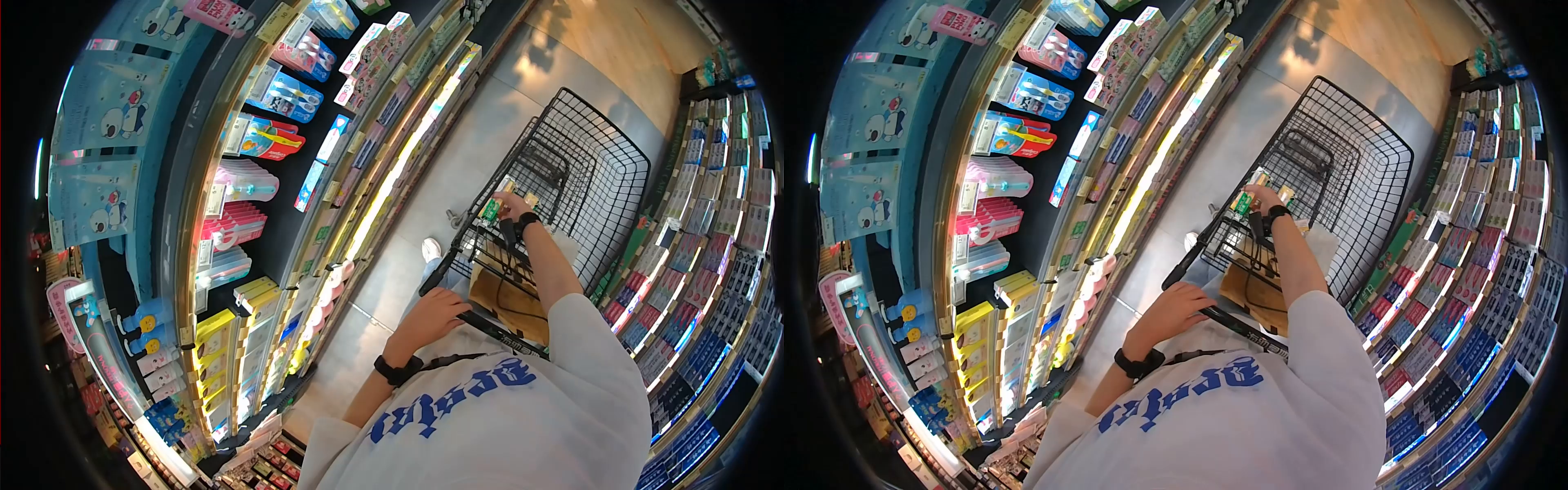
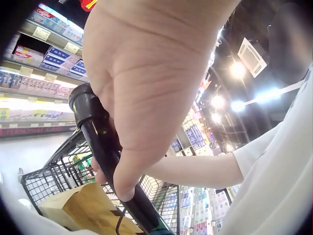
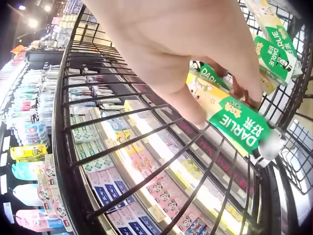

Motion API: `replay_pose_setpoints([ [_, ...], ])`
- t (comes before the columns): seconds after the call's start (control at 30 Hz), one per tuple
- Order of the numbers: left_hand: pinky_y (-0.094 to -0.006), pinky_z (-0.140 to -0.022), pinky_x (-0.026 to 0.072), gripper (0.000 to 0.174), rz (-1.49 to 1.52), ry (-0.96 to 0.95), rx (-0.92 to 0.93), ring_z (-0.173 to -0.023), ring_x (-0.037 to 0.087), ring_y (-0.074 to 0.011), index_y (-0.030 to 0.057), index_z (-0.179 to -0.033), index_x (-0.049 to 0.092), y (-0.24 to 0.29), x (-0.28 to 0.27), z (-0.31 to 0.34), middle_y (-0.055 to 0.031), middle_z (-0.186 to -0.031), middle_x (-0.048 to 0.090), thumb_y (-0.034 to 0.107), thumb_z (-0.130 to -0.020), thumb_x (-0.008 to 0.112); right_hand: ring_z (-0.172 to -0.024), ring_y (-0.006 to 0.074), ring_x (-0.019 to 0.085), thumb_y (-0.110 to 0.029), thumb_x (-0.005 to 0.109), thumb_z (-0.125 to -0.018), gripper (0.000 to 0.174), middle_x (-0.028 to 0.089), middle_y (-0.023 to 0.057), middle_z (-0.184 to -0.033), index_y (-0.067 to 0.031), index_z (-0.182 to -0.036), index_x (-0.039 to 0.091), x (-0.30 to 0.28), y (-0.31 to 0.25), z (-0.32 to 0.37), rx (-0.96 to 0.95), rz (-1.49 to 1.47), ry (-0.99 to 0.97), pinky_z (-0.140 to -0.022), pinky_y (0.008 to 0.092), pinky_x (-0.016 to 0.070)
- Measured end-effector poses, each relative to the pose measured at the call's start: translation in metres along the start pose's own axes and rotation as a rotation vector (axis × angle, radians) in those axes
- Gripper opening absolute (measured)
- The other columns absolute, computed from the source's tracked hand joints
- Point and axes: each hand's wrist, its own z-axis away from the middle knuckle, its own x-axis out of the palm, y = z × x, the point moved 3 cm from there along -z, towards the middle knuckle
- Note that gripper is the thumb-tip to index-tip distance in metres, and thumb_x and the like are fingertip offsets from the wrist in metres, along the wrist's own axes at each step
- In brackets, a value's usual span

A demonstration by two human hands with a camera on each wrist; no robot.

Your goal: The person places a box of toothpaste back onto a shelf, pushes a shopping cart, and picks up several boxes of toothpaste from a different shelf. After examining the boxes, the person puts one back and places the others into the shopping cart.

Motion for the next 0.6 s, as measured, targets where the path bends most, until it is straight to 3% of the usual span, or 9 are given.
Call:
replay_pose_setpoints([
  [0.17, -0.0389, -0.101, 0.0460, 0.027, -0.015, -0.001, 0.004, -0.109, 0.061, -0.0270, 0.0095, -0.114, 0.071, 0.001, -0.002, 0.000, -0.0060, -0.107, 0.067, 0.018, -0.089, 0.075, -0.072, 0.0201, 0.057, -0.023, 0.087, -0.082, 0.035, 0.055, 0.0056, -0.085, -0.0026, -0.106, 0.070, -0.008, 0.014, -0.016, -0.008, -0.126, -0.012, -0.059, 0.0363, 0.0475],
  [0.23, -0.0387, -0.100, 0.0453, 0.028, 0.000, 0.006, 0.012, -0.108, 0.061, -0.0269, 0.0085, -0.113, 0.071, 0.001, -0.001, 0.000, -0.0064, -0.106, 0.067, 0.017, -0.087, 0.076, -0.063, 0.0185, 0.052, -0.023, 0.084, -0.084, 0.029, 0.055, 0.0061, -0.085, -0.0093, -0.102, 0.065, -0.012, 0.013, -0.017, -0.056, -0.019, -0.022, -0.058, 0.0347, 0.0465],
  [0.3, -0.0386, -0.100, 0.0447, 0.029, 0.003, 0.024, 0.021, -0.106, 0.061, -0.0268, 0.0075, -0.113, 0.071, 0.000, -0.002, -0.001, -0.0069, -0.104, 0.067, 0.016, -0.085, 0.077, -0.068, 0.0216, 0.054, -0.023, 0.084, -0.084, 0.034, 0.055, 0.0085, -0.092, -0.0087, -0.107, 0.063, -0.009, 0.010, -0.019, -0.003, -0.148, 0.017, -0.061, 0.0373, 0.0485],
  [0.37, -0.0385, -0.100, 0.0445, 0.029, 0.010, 0.034, 0.024, -0.106, 0.060, -0.0266, 0.0077, -0.112, 0.071, -0.001, -0.001, 0.000, -0.0068, -0.104, 0.067, 0.017, -0.086, 0.077, -0.083, 0.0263, 0.064, -0.019, 0.083, -0.085, 0.040, 0.062, 0.0118, -0.107, -0.0007, -0.118, 0.068, -0.007, 0.004, -0.019, -0.049, -0.185, 0.004, -0.072, 0.0444, 0.0528],
  [0.4, -0.0385, -0.100, 0.0445, 0.029, 0.010, 0.036, 0.023, -0.106, 0.060, -0.0266, 0.0077, -0.112, 0.071, 0.000, 0.000, 0.001, -0.0068, -0.104, 0.067, 0.017, -0.086, 0.077, -0.100, 0.0337, 0.063, -0.020, 0.081, -0.087, 0.038, 0.059, 0.0157, -0.125, -0.0018, -0.118, 0.068, -0.009, 0.012, -0.042, -0.013, -0.199, 0.076, -0.078, 0.0519, 0.0524],
  [0.43, -0.0384, -0.100, 0.0446, 0.028, 0.006, 0.038, 0.022, -0.106, 0.060, -0.0266, 0.0078, -0.112, 0.071, 0.000, 0.000, 0.001, -0.0067, -0.104, 0.067, 0.017, -0.086, 0.077, -0.100, 0.0337, 0.063, -0.020, 0.081, -0.087, 0.038, 0.059, 0.0157, -0.125, -0.0018, -0.118, 0.068, -0.014, 0.018, -0.063, -0.015, -0.198, 0.073, -0.078, 0.0519, 0.0524],
  [0.53, -0.0385, -0.100, 0.0452, 0.027, -0.015, 0.034, 0.011, -0.108, 0.060, -0.0265, 0.0085, -0.113, 0.070, 0.002, -0.001, 0.002, -0.0064, -0.106, 0.066, 0.017, -0.088, 0.076, -0.128, 0.0407, 0.047, -0.017, 0.076, -0.088, 0.029, 0.043, 0.0218, -0.151, -0.0053, -0.114, 0.070, -0.021, 0.021, -0.088, -0.078, -0.187, 0.006, -0.085, 0.0585, 0.0497],
  [0.6, -0.0385, -0.100, 0.0458, 0.027, -0.022, 0.026, 0.003, -0.110, 0.060, -0.0265, 0.0092, -0.114, 0.070, 0.001, -0.002, 0.002, -0.0063, -0.108, 0.066, 0.018, -0.090, 0.075, -0.124, 0.0399, 0.050, -0.017, 0.074, -0.089, 0.027, 0.044, 0.0213, -0.150, -0.0059, -0.113, 0.071, -0.023, 0.015, -0.089, -0.086, -0.173, -0.058, -0.084, 0.0562, 0.0504],
])
